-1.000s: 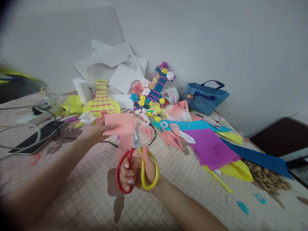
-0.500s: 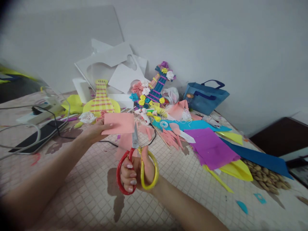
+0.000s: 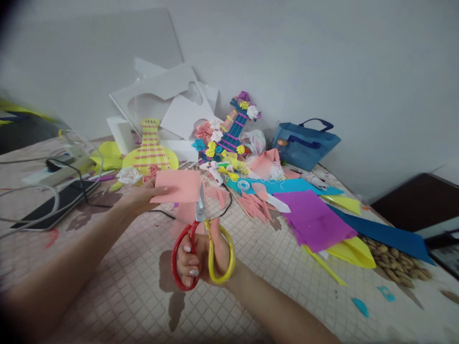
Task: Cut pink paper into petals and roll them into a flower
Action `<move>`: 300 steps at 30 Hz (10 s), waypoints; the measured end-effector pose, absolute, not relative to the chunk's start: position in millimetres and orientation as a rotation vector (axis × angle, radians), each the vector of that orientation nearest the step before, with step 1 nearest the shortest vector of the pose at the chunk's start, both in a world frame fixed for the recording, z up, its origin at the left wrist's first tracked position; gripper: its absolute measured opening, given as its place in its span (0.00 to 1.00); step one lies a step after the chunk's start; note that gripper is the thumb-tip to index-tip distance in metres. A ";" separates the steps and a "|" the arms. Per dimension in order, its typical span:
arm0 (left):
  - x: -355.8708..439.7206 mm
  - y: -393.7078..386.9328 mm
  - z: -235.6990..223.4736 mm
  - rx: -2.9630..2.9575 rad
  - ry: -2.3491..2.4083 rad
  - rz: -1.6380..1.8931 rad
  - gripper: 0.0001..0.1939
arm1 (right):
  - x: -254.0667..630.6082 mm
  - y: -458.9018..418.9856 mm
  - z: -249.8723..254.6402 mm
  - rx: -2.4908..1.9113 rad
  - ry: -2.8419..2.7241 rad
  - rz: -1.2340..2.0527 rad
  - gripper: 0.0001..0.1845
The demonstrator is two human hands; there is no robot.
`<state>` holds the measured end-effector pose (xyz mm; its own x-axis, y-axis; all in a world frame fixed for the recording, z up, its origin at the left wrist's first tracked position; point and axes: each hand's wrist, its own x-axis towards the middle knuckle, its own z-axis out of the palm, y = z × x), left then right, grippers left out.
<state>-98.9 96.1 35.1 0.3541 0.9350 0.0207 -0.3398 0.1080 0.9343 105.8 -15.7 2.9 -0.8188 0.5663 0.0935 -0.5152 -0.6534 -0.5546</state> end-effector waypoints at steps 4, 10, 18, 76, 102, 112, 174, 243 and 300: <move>-97.1 94.5 35.0 1.063 0.708 1.028 0.19 | 106.3 -14.6 4.3 -0.115 -0.760 2.396 0.42; -98.7 98.1 32.1 1.059 0.714 1.034 0.19 | 104.3 -14.5 2.8 -0.069 -0.740 2.398 0.41; -102.4 101.6 28.5 1.102 0.698 1.025 0.19 | 101.6 -14.7 -2.2 -0.007 -0.698 2.388 0.39; -98.5 96.0 27.2 1.148 0.687 0.915 0.22 | 106.1 -13.1 3.8 -0.191 -0.745 2.325 0.41; -97.8 91.4 32.3 1.269 0.668 0.809 0.19 | 105.1 -10.3 -2.7 -0.202 -0.805 2.275 0.40; -98.0 90.7 34.0 1.235 0.666 0.778 0.20 | 106.6 -10.0 1.4 -0.274 -0.792 2.263 0.40; -80.4 80.0 24.4 1.291 0.677 0.474 0.20 | 129.7 58.0 16.0 -1.052 -1.814 1.234 0.16; -56.9 78.4 9.8 0.928 0.954 0.865 0.21 | 125.0 58.7 -7.0 -0.962 -1.389 1.124 0.07; -52.4 67.6 11.3 1.202 0.928 0.877 0.20 | 117.0 54.7 -5.5 -1.066 -1.229 1.360 0.17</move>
